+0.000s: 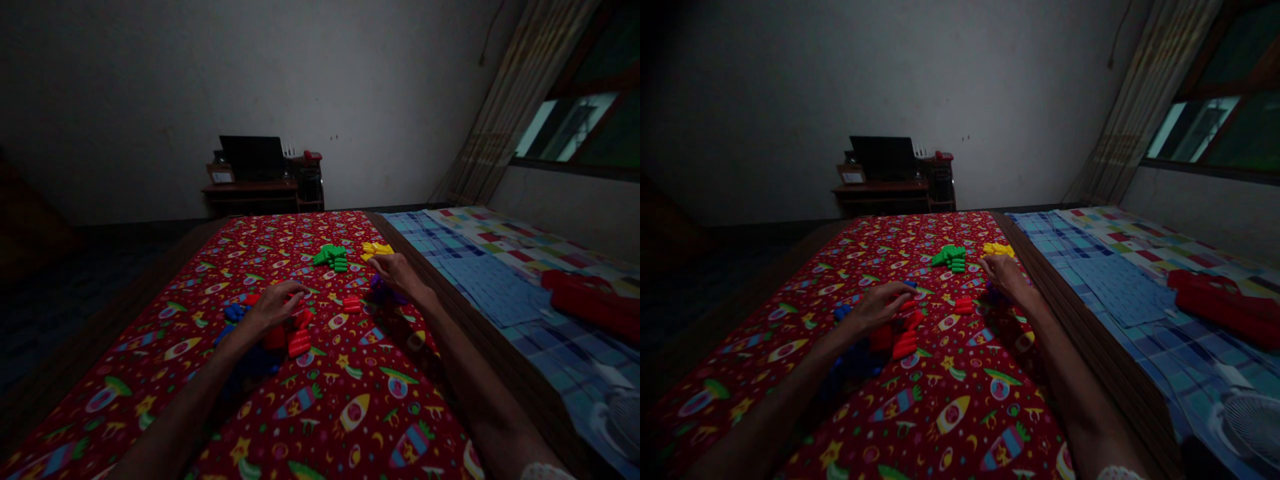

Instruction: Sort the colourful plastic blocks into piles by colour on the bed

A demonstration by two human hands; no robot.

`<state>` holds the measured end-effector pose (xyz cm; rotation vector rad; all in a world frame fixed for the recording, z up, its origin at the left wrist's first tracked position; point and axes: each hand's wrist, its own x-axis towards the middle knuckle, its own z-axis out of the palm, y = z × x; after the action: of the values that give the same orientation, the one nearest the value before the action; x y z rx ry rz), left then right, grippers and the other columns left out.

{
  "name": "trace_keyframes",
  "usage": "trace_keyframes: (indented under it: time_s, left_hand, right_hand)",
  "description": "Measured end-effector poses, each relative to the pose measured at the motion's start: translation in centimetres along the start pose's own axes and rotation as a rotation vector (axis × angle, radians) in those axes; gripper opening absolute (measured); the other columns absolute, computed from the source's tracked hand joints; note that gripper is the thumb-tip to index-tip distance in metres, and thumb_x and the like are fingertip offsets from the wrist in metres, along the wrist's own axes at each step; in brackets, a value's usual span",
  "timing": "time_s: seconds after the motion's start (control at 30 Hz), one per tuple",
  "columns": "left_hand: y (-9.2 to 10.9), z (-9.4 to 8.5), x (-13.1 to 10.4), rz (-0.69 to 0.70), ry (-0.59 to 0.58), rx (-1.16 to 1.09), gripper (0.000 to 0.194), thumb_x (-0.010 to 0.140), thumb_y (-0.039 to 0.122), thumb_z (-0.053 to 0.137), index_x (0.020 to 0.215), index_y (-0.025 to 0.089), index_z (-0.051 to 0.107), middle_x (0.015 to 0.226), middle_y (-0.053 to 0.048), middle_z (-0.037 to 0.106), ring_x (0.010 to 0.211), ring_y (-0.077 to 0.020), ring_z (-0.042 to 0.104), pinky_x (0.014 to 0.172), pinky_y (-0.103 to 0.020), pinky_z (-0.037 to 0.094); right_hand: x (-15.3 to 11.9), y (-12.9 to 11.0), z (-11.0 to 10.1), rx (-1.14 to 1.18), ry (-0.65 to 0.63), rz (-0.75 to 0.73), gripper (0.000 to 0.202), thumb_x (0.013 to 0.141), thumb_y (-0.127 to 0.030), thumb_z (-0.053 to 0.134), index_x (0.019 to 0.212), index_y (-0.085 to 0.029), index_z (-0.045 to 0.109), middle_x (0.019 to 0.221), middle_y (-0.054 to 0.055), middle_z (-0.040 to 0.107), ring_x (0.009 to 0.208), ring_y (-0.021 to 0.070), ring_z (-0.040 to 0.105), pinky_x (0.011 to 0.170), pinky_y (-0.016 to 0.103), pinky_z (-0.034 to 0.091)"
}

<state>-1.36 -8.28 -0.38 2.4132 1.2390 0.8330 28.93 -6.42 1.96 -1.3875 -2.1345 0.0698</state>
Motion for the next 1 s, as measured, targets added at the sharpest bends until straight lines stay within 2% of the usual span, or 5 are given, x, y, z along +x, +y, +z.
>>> trace_keyframes:
  time_s: [0.13, 0.23, 0.57, 0.87, 1.0]
  left_hand:
    - [0.0, -0.5, -0.6, 0.032, -0.002, 0.03, 0.029, 0.086, 0.033, 0.043, 0.087, 0.018, 0.068, 0.089, -0.007, 0.073, 0.082, -0.019, 0.068, 0.078, -0.03, 0.053]
    - [-0.4, -1.3, -1.9, 0.056, -0.016, 0.041, 0.029, 0.087, 0.033, 0.042, 0.088, 0.019, 0.068, 0.089, -0.007, 0.073, 0.082, -0.0189, 0.068, 0.075, -0.029, 0.053]
    - [-1.7, -2.1, -7.3, 0.015, -0.033, 0.052, 0.028, 0.087, 0.032, 0.042, 0.086, 0.021, 0.067, 0.091, -0.006, 0.074, 0.083, -0.0198, 0.069, 0.076, -0.029, 0.054]
    - [-1.8, -1.5, -8.9, 0.014, 0.07, 0.047, 0.029, 0.089, 0.033, 0.041, 0.092, 0.021, 0.067, 0.096, -0.005, 0.073, 0.088, -0.0192, 0.069, 0.08, -0.028, 0.054]
    - [-2.7, -0.4, -9.4, 0.043, 0.13, 0.076, 0.031, 0.093, 0.033, 0.038, 0.104, 0.021, 0.065, 0.108, -0.007, 0.07, 0.1, -0.0206, 0.065, 0.089, -0.032, 0.052]
  right_hand:
    - [-1.1, -4.6, 1.0, 0.02, -0.27, -0.228, 0.026, 0.09, -0.022, 0.045, 0.071, -0.014, 0.061, 0.06, 0.0, 0.051, 0.053, 0.008, 0.034, 0.054, 0.024, 0.02]
    - [-3.3, -5.7, 2.1, -0.047, -0.363, -0.313, 0.022, 0.088, -0.016, 0.047, 0.071, -0.015, 0.059, 0.06, -0.001, 0.049, 0.052, 0.0088, 0.031, 0.053, 0.026, 0.019]
    - [-8.6, 0.5, 3.1, 0.026, -0.239, -0.041, 0.02, 0.083, -0.011, 0.043, 0.077, -0.015, 0.062, 0.074, 0.005, 0.06, 0.063, 0.0133, 0.048, 0.061, 0.024, 0.037]
    - [-8.4, -2.2, 2.7, 0.039, -0.255, -0.034, 0.026, 0.09, -0.018, 0.041, 0.088, -0.013, 0.066, 0.079, 0.008, 0.067, 0.065, 0.0144, 0.057, 0.064, 0.024, 0.041]
    - [-8.2, -3.0, 5.0, 0.016, -0.159, -0.069, 0.032, 0.092, -0.024, 0.042, 0.114, -0.013, 0.062, 0.112, 0.017, 0.065, 0.097, 0.0222, 0.062, 0.083, 0.034, 0.047]
